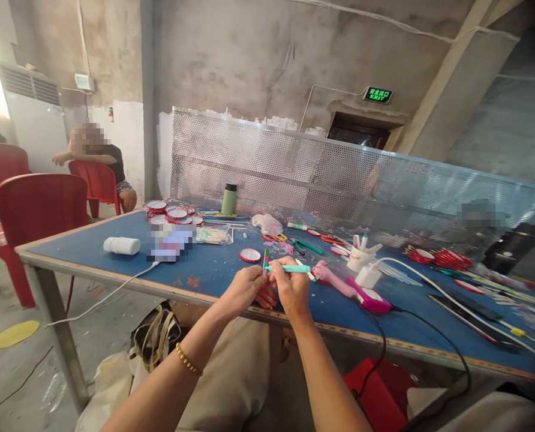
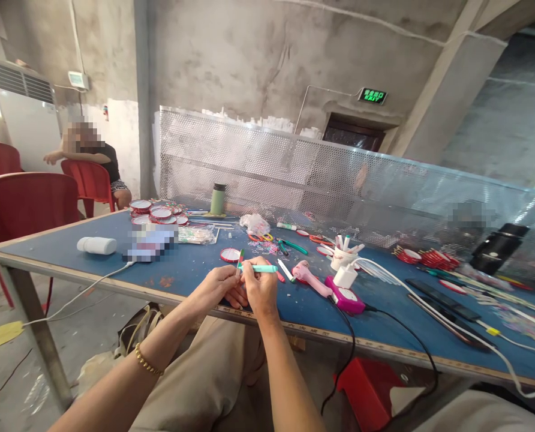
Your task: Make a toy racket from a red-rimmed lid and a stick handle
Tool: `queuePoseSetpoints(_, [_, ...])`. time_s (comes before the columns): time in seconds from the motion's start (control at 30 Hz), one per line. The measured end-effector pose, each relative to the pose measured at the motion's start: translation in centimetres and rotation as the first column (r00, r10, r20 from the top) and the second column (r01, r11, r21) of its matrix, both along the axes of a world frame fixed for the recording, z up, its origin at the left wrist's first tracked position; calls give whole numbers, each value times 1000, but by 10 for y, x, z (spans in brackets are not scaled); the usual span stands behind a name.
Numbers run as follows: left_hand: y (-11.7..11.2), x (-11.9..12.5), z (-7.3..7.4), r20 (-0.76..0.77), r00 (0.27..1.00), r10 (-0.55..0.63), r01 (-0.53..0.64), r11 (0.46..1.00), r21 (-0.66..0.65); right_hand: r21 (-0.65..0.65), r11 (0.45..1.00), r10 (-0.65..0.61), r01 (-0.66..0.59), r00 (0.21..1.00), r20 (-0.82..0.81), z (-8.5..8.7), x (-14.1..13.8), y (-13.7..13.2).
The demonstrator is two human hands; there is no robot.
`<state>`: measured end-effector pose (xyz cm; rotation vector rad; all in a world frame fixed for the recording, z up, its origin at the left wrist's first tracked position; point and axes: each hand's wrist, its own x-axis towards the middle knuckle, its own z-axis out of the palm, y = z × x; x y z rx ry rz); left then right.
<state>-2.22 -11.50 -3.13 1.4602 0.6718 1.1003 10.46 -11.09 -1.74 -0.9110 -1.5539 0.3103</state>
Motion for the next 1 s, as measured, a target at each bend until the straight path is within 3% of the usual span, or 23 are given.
queuePoseSetpoints(1.0, [0,-1,1,-8,1000,-9,9,1000,5,-16,1000,-8,7,999,-51,0,0,0])
